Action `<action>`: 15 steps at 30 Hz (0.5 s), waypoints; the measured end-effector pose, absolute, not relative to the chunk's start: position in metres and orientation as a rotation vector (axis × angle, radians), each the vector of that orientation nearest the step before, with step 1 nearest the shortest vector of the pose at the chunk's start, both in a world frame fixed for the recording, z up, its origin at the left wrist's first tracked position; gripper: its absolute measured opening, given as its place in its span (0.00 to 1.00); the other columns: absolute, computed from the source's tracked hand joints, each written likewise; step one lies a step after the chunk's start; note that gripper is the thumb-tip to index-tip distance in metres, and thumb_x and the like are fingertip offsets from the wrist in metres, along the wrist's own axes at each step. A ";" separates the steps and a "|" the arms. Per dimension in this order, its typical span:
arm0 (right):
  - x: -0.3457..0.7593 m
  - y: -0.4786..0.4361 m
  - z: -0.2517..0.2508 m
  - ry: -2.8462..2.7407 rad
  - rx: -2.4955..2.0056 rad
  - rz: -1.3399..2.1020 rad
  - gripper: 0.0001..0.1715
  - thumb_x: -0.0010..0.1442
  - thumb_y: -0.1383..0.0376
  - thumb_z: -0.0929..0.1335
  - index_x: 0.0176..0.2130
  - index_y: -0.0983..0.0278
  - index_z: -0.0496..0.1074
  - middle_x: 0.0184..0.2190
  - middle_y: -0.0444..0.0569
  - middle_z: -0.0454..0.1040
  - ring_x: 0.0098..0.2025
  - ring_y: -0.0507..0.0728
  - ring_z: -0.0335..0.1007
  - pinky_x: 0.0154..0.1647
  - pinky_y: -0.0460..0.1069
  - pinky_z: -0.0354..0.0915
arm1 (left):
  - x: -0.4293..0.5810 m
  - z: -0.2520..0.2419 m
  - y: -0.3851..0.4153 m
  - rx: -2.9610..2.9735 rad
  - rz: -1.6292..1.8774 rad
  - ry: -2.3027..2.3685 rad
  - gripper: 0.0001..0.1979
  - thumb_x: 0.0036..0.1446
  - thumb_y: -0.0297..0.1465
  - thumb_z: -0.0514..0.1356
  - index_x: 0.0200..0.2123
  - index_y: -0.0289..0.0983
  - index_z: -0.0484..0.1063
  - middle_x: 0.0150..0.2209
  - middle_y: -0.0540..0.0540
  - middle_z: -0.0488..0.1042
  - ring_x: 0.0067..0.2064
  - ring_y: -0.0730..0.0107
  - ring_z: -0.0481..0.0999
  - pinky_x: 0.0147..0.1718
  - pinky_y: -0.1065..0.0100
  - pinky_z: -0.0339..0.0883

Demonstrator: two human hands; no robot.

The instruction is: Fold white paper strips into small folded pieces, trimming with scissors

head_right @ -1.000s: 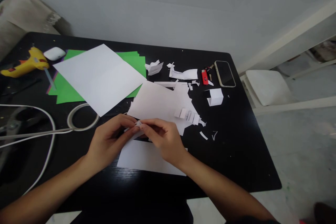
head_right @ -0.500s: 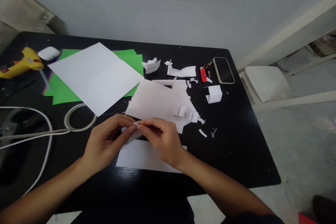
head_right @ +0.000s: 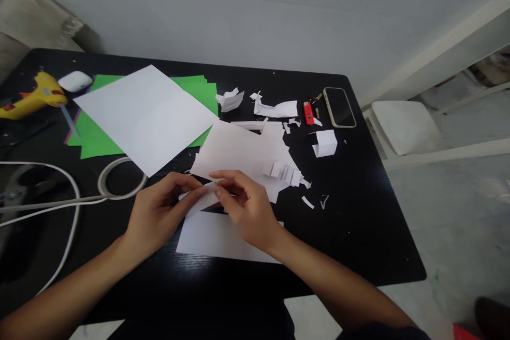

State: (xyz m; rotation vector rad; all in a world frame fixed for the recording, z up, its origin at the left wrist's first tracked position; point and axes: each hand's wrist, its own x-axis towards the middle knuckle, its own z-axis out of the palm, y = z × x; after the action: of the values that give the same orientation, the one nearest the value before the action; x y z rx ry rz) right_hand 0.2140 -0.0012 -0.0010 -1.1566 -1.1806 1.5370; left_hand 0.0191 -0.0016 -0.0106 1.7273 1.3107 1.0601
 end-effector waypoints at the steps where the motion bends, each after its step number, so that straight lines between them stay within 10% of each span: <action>1: 0.214 -0.001 -0.001 -1.182 -1.151 1.573 0.12 0.64 0.62 0.74 0.48 0.57 0.81 0.41 0.47 0.81 0.42 0.55 0.80 0.40 0.49 0.81 | 0.018 -0.010 -0.001 1.748 1.061 1.302 0.03 0.65 0.31 0.66 0.37 0.38 0.77 0.33 0.49 0.81 0.31 0.71 0.79 0.31 0.70 0.73; 15: 0.215 0.003 0.003 -1.116 -1.150 1.640 0.09 0.58 0.60 0.78 0.38 0.61 0.83 0.34 0.46 0.82 0.35 0.55 0.81 0.37 0.52 0.83 | 0.016 -0.008 0.001 1.926 1.040 1.218 0.04 0.68 0.28 0.63 0.42 0.39 0.79 0.36 0.48 0.83 0.35 0.69 0.82 0.36 0.68 0.76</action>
State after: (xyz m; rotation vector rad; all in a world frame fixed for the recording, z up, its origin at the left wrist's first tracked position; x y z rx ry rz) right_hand 0.2147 0.0030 0.0028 -1.1504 -1.1157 1.6396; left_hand 0.0163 0.0006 -0.0082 1.9260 1.2181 1.0398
